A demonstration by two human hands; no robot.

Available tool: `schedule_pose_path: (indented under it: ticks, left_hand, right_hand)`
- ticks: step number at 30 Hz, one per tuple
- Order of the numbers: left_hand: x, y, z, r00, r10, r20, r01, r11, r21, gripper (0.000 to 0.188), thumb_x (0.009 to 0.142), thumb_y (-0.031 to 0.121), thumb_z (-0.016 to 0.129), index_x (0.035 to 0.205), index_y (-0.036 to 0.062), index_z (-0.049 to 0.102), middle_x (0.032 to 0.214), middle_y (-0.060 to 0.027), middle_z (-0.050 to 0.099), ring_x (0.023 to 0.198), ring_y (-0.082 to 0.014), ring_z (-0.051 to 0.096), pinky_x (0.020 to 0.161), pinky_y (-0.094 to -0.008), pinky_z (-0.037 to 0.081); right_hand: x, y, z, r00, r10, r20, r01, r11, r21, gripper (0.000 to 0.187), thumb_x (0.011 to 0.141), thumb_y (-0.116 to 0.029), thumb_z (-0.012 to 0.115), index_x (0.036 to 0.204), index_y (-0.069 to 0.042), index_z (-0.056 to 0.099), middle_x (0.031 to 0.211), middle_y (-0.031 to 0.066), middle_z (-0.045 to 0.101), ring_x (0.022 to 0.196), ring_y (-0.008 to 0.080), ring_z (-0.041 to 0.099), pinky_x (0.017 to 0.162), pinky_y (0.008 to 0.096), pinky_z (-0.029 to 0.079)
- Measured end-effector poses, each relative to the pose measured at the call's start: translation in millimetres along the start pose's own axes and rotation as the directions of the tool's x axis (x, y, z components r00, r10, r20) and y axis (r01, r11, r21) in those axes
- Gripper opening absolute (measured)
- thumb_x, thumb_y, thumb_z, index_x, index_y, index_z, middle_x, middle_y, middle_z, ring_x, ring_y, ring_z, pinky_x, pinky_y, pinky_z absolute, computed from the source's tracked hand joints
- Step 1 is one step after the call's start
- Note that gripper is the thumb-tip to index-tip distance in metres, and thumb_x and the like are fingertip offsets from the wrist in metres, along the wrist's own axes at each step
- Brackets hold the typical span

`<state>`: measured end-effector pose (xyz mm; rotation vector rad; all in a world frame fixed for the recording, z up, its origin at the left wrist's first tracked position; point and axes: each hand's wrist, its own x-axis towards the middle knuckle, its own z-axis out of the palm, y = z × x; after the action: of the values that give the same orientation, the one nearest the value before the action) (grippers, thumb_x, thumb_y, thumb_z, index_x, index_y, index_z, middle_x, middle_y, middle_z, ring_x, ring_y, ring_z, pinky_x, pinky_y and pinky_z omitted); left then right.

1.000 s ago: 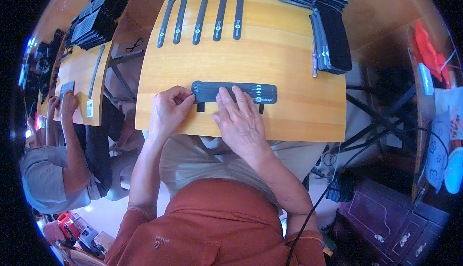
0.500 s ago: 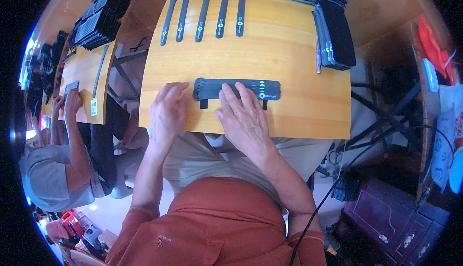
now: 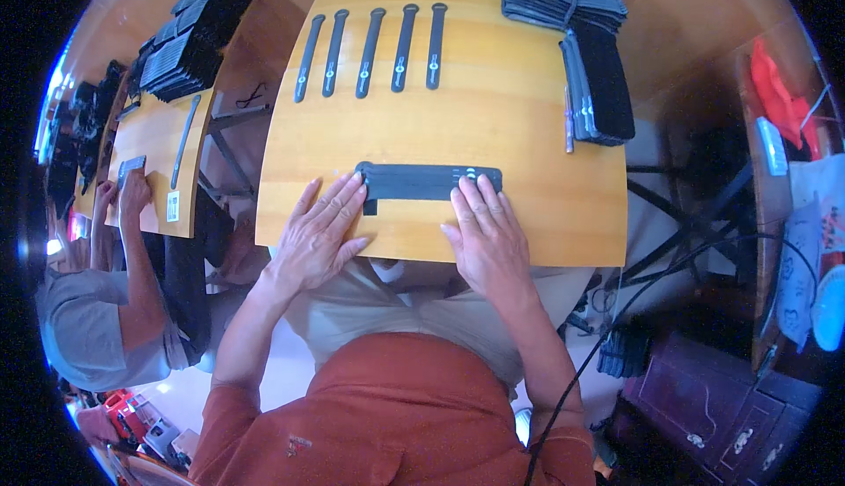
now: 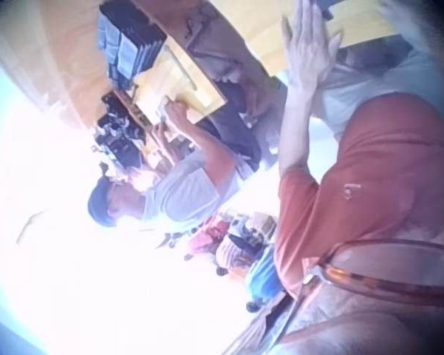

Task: Picking up individual black and grey straps and organizing them into neat stacks on a table.

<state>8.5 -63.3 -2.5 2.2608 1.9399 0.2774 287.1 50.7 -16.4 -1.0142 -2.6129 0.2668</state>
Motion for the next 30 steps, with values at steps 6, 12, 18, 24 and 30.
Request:
schedule_pose_path:
  ticks: [6,12,18,24,30]
  left_hand:
    - [-3,-3,0,1.000,-0.013,-0.014,0.012,0.998,-0.058,0.066,0.107,0.048,0.054,0.157,0.0043,0.048,0.167,-0.0118,0.043,0.157,-0.0264,0.035,0.130,-0.0508,0.020]
    - [-5,-2,-2,0.999,-0.002,-0.044,-0.001,0.997,-0.075,0.066,0.107,0.048,0.054,0.156,0.0036,0.049,0.166,-0.0110,0.044,0.157,-0.0259,0.034,0.130,-0.0508,0.020]
    - [-4,-2,-2,0.998,0.000,-0.062,-0.006,0.996,-0.094,0.065,0.106,0.047,0.056,0.153,0.0032,0.051,0.165,-0.0105,0.045,0.156,-0.0252,0.036,0.130,-0.0509,0.021]
    - [-5,-4,-1,0.996,-0.001,-0.092,-0.010,0.993,-0.118,0.064,0.104,0.046,0.060,0.151,0.0036,0.054,0.164,-0.0092,0.047,0.155,-0.0246,0.039,0.129,-0.0498,0.022]
    - [-4,-2,0,0.999,-0.019,-0.045,0.013,0.991,-0.135,0.069,0.102,0.047,0.060,0.155,0.0033,0.048,0.168,-0.0110,0.040,0.157,-0.0275,0.033,0.130,-0.0503,0.018]
  right_hand:
    - [15,5,-12,0.997,-0.048,-0.054,0.049,0.999,0.021,0.035,0.095,-0.022,0.074,0.123,-0.002,0.072,0.137,0.0128,0.068,0.132,0.0334,0.059,0.109,0.0489,0.048]
    - [89,20,-5,0.974,-0.048,-0.222,0.068,0.994,0.080,0.019,0.094,-0.017,0.073,0.108,-0.003,0.074,0.116,0.0119,0.072,0.104,0.0305,0.068,0.086,0.0422,0.057]
    - [160,29,29,0.971,-0.078,-0.224,0.071,0.997,-0.041,0.027,0.098,-0.020,0.067,0.117,-0.003,0.075,0.129,0.0110,0.071,0.117,0.0313,0.063,0.100,0.0432,0.053]
    - [164,38,31,0.994,-0.019,-0.112,0.004,0.992,-0.125,0.032,0.101,-0.023,0.064,0.124,-0.002,0.073,0.132,0.0129,0.071,0.120,0.0339,0.063,0.103,0.0427,0.053]
    - [151,39,25,0.996,-0.010,-0.086,0.001,0.995,-0.101,0.023,0.100,-0.014,0.063,0.115,-0.001,0.073,0.108,0.0138,0.077,0.103,0.0326,0.070,0.090,0.0438,0.058]
